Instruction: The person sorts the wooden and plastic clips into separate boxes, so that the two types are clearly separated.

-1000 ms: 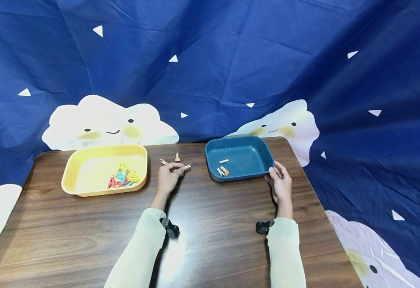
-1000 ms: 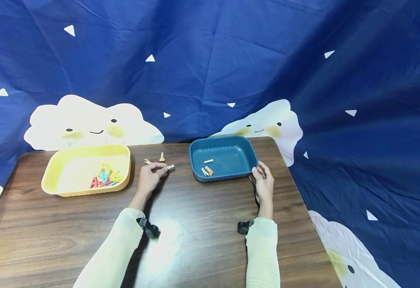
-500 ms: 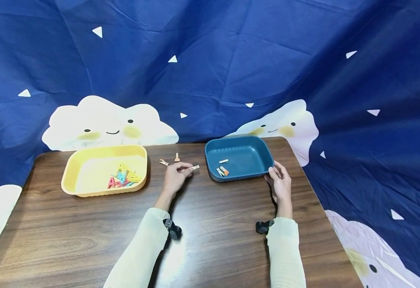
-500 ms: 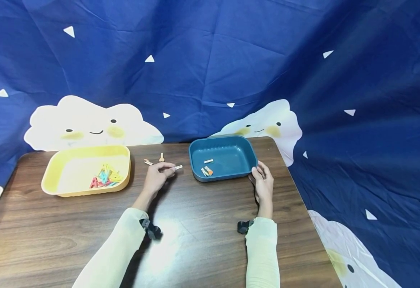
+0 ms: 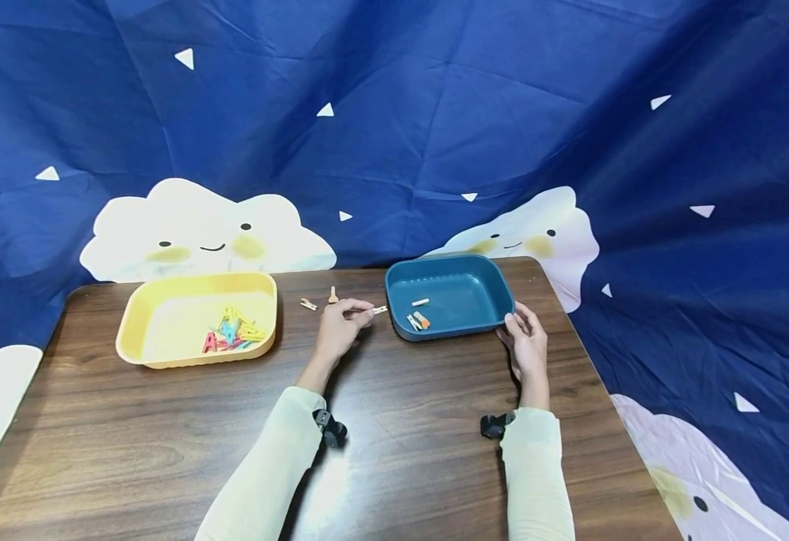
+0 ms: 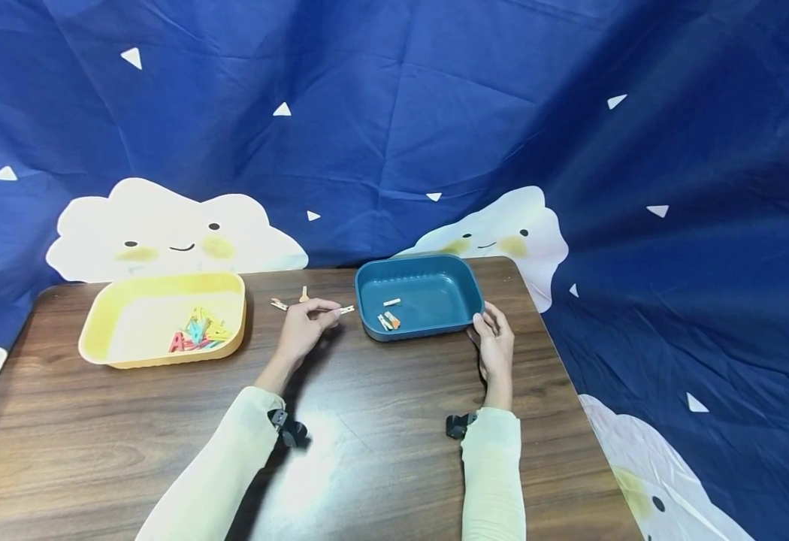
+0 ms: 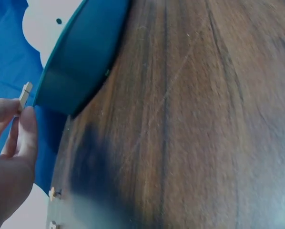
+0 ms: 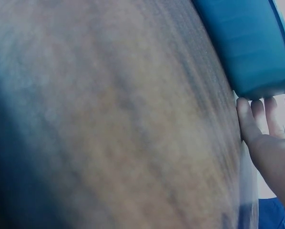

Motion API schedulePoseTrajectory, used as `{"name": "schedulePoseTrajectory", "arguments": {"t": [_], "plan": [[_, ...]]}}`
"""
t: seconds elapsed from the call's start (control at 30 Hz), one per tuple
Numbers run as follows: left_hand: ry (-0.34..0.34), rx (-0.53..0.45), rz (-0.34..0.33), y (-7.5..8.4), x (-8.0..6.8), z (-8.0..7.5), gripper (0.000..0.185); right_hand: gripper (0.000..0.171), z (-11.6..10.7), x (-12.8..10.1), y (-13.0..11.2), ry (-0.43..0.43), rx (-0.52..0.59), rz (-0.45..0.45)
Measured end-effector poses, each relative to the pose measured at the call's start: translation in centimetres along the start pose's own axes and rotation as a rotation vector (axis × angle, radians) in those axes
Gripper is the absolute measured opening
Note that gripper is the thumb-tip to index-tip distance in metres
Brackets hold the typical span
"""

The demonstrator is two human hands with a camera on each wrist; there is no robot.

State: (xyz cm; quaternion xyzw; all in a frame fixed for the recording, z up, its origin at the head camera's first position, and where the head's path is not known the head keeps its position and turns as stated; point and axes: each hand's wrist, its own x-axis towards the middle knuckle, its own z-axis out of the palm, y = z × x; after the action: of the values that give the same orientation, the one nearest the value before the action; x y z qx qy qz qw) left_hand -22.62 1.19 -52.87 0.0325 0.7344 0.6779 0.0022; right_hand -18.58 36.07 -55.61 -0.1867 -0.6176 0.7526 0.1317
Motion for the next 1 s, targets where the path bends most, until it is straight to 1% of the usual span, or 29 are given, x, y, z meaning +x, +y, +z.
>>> {"name": "schedulePoseTrajectory", "arguments": {"t": [0.1,0.3,0.47,0.57,0.67,0.8,0.9,1.0], "plan": [[0.008,-0.001,0.015,0.3,0.2,0.2,0.011,0.048,0.0,0.0,0.0,-0.006,-0.001,0.005],[0.01,0.031,0.048,1.2,0.4,0.6,0.012,0.048,0.1,0.0,0.0,-0.013,-0.002,0.009],[-0.019,0.058,0.089,2.1,0.4,1.2,0.011,0.047,0.1,-0.2,-0.1,-0.012,0.001,-0.005],[-0.036,0.061,0.108,2.4,0.4,1.7,0.012,0.048,0.1,-0.2,-0.1,-0.01,0.0,0.004],[-0.046,0.071,0.112,2.5,0.5,2.2,0.011,0.049,0.0,-0.2,-0.1,-0.01,-0.008,0.015],[-0.058,0.072,0.098,2.3,0.6,2.8,0.01,0.049,0.0,-0.2,-0.1,-0.014,-0.019,0.008],[-0.072,0.064,0.104,2.3,0.6,3.3,0.011,0.049,-0.1,-0.2,-0.2,-0.014,-0.019,0.002],[-0.088,0.082,0.118,2.3,0.6,3.6,0.011,0.049,0.0,-0.1,-0.2,-0.017,-0.017,0.002]]}}
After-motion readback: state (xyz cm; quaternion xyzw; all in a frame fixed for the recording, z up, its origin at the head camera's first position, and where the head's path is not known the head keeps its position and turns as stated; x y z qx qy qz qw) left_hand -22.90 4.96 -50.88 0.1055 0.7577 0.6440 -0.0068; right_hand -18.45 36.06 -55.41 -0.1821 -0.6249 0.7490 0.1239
